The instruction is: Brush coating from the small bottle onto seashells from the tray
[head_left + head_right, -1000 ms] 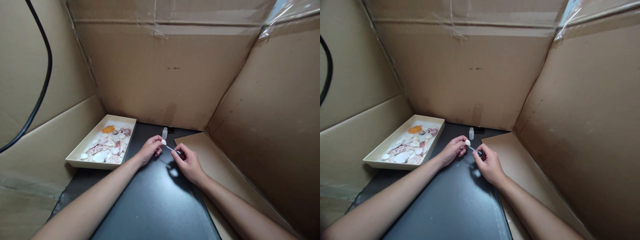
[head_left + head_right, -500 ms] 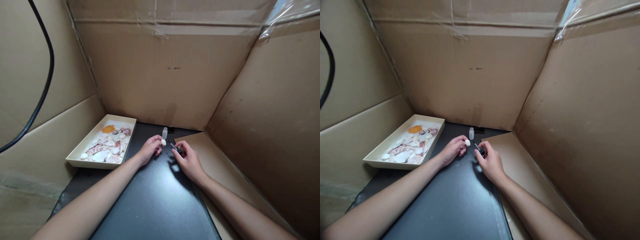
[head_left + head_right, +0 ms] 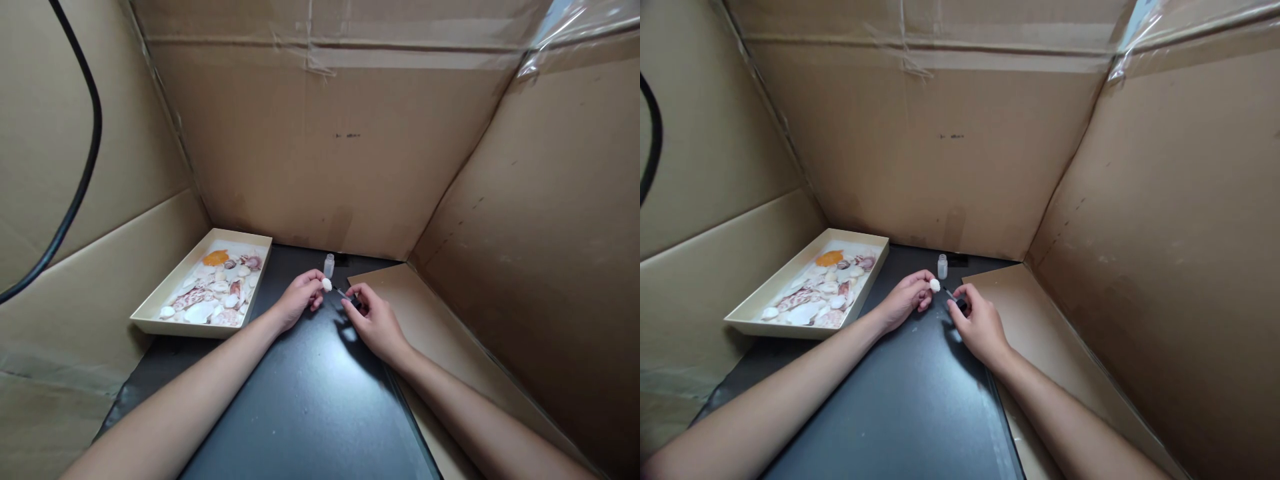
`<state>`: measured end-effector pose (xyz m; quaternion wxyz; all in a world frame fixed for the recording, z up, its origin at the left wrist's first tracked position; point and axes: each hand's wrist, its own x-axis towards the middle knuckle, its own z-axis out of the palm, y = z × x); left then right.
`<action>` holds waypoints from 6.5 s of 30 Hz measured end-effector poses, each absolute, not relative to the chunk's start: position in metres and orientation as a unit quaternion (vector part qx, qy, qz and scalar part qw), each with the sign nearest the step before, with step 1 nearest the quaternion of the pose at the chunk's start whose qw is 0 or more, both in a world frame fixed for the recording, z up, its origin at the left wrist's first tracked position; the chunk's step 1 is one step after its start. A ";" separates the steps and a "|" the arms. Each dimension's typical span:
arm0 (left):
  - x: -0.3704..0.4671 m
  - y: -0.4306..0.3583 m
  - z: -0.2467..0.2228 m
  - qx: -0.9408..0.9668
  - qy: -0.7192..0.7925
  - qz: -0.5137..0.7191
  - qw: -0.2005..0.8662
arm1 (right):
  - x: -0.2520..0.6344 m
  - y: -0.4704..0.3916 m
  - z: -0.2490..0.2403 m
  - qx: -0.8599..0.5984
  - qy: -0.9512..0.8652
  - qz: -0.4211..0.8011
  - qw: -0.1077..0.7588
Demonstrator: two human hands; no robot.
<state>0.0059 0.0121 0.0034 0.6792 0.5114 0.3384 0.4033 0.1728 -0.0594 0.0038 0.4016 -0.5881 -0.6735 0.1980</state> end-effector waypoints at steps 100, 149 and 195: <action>0.005 0.011 0.008 0.525 0.324 0.382 0.688 | 0.172 -0.058 -0.002 -0.517 -0.645 0.231 0.514; 0.006 0.012 0.004 0.521 0.324 0.393 0.685 | 0.171 -0.063 0.002 -0.485 -0.683 0.190 0.513; 0.005 0.012 0.004 0.531 0.310 0.385 0.688 | 0.170 -0.061 0.001 -0.501 -0.669 0.232 0.497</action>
